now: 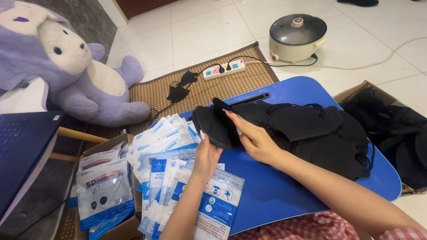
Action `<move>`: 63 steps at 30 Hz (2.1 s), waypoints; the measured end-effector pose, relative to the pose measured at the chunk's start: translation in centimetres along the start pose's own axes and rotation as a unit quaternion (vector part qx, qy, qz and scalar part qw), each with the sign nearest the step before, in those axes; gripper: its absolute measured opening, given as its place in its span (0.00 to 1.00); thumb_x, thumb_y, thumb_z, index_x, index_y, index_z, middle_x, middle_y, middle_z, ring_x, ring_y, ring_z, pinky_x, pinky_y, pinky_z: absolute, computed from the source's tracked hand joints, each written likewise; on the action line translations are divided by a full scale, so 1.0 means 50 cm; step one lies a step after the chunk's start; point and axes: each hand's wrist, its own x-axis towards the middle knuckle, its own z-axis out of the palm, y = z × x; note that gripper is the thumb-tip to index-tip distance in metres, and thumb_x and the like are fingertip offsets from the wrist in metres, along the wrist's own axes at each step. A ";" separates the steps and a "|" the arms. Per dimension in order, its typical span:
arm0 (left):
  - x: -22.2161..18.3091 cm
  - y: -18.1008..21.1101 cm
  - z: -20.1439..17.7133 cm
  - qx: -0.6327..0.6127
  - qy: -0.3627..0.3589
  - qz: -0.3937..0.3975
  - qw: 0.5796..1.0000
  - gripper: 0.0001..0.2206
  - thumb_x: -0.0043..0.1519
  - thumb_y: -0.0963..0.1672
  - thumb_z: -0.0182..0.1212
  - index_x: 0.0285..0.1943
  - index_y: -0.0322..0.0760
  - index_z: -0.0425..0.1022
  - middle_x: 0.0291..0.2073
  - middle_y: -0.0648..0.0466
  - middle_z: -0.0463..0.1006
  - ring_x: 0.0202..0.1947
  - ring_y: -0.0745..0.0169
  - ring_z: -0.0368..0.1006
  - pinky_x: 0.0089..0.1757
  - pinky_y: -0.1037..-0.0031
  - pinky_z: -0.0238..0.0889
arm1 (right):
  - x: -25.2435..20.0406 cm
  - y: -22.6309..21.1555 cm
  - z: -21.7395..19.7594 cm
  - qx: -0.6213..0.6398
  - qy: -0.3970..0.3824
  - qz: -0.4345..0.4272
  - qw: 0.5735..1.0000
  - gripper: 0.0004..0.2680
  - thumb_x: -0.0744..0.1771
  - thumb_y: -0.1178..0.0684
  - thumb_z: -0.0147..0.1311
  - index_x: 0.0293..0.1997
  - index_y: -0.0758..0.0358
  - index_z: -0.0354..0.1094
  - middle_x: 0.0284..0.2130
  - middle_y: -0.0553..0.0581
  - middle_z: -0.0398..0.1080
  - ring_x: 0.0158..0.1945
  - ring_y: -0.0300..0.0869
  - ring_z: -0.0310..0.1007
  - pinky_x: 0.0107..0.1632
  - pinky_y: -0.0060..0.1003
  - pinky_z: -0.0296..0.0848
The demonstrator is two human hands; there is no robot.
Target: Organizing and stacking individual black face masks on a table
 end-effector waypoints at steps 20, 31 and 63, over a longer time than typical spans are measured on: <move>-0.003 -0.002 -0.005 -0.030 -0.015 0.016 0.999 0.30 0.68 0.57 0.38 0.77 0.46 0.49 0.74 0.48 0.52 0.73 0.49 0.46 0.67 0.52 0.41 | 0.001 -0.014 0.005 -0.055 -0.042 0.000 0.998 0.27 0.66 0.60 0.57 0.74 0.67 0.47 0.68 0.67 0.58 0.68 0.57 0.59 0.65 0.55 0.62; -0.004 0.011 0.005 -0.011 -0.015 0.012 1.000 0.30 0.67 0.58 0.38 0.76 0.46 0.53 0.72 0.49 0.54 0.73 0.52 0.46 0.67 0.53 0.42 | -0.004 0.000 0.004 -0.051 -0.043 -0.002 0.998 0.33 0.62 0.58 0.65 0.74 0.67 0.47 0.67 0.65 0.61 0.65 0.58 0.65 0.62 0.56 0.67; -0.002 0.001 0.002 -0.027 -0.014 0.020 0.999 0.30 0.67 0.59 0.35 0.78 0.52 0.49 0.75 0.52 0.51 0.74 0.53 0.45 0.67 0.54 0.41 | -0.007 0.012 0.001 -0.038 -0.030 -0.001 0.999 0.24 0.66 0.70 0.41 0.73 0.68 0.50 0.66 0.70 0.61 0.67 0.59 0.59 0.64 0.56 0.63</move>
